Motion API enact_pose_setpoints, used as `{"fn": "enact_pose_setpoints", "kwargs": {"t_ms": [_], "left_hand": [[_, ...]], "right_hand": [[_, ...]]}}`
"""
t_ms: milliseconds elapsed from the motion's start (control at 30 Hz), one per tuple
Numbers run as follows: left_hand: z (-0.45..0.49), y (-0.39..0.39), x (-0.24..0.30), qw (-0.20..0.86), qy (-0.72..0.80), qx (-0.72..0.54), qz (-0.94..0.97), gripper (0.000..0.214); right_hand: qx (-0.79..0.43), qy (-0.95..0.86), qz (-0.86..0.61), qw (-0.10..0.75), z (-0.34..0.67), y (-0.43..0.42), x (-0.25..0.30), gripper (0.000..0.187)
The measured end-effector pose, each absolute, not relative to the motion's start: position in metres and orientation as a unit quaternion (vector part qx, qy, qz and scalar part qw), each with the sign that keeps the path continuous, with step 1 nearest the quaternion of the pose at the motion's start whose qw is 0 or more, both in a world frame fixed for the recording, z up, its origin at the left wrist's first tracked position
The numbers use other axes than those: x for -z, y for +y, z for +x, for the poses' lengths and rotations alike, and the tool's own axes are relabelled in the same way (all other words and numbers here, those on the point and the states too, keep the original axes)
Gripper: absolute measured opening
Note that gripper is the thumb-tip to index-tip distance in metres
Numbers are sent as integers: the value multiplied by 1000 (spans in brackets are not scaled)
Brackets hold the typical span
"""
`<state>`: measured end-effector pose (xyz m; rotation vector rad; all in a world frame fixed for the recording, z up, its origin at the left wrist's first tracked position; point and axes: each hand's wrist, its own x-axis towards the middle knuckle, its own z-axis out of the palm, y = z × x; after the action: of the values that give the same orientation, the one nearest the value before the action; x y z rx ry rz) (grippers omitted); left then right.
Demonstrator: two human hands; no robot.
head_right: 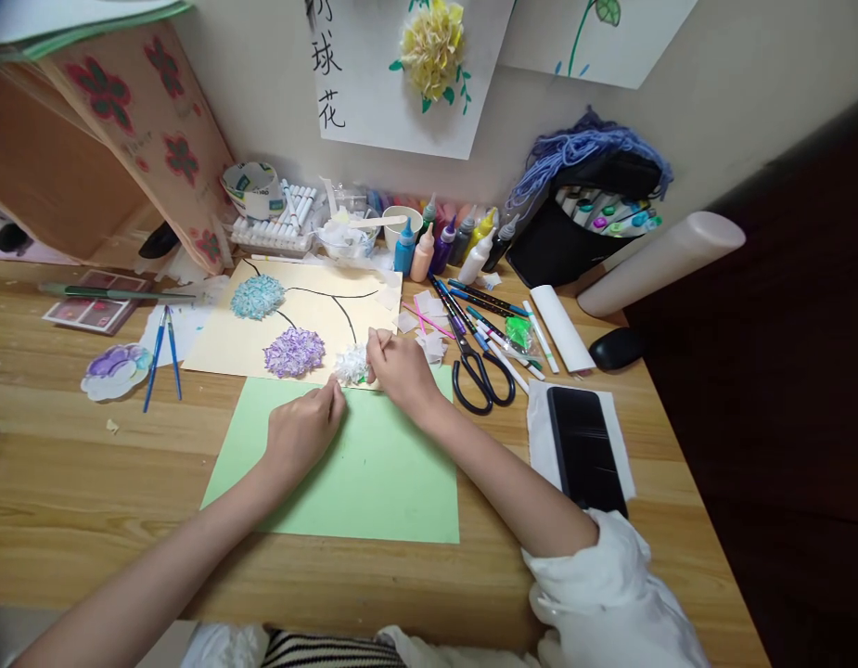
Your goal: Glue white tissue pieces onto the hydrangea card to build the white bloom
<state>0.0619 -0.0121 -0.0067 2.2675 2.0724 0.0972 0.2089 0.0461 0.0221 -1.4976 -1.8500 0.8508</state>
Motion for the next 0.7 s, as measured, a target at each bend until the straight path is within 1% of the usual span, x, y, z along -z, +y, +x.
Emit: {"fn": "enact_pose_setpoints", "kwargs": {"t_ms": [133,200,400,700], "left_hand": [[61,-13,10,18,665,-46,745,43],[61,-13,11,13,663,-52,747,43],[61,-13,11,18,664,-50,745,43],[60,-14,12,17,663,-50,747,42]], "right_hand": [[-360,-669,-522,387,223,40,-16,40],[-363,-667,-500,415,232,32,-10,41],[-355,-698,-473,404,241,15,2,42],[-322,-716,-470,404,231,19,2,41]]}}
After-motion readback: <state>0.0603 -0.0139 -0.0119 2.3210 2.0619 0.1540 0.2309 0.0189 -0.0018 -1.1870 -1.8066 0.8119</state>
